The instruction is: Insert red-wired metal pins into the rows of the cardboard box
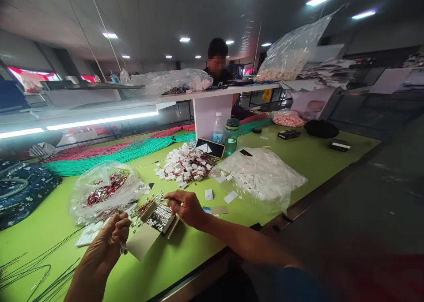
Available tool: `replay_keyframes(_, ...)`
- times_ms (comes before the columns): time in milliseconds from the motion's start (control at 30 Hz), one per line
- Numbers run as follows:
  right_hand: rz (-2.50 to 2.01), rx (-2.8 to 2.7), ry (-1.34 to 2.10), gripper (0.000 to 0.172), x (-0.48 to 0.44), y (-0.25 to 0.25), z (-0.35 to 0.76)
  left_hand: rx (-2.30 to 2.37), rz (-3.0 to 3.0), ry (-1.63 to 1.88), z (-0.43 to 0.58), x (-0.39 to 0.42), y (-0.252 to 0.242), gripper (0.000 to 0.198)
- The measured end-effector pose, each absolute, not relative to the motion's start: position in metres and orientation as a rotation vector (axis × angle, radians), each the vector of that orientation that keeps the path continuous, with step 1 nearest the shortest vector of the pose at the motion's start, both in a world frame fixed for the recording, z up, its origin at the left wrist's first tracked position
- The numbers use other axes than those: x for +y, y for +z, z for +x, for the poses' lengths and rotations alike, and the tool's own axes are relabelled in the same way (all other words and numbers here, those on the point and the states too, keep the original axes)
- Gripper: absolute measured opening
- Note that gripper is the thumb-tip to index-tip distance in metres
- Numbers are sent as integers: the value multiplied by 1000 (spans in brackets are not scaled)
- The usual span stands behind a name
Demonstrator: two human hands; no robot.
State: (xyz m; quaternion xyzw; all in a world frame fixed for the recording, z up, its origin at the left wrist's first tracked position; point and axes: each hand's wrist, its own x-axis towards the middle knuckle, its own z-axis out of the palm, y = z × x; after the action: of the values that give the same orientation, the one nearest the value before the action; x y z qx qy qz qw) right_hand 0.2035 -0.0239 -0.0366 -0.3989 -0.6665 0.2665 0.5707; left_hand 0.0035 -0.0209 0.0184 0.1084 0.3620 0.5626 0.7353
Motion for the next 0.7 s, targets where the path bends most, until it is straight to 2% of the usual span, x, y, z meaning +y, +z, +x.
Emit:
replay_keyframes(433, -961, -1662, 418, 20, -22, -50, 208, 691, 95, 1155, -2, -21, 17, 29)
replay_keyframes(600, -925, -1810, 179, 21, -22, -52, 211, 726, 234, 1145, -7, -20, 9, 18)
replay_keyframes(700, -952, -1863, -20, 19, -22, -53, 214, 762, 265, 1150, -7, -23, 4, 20)
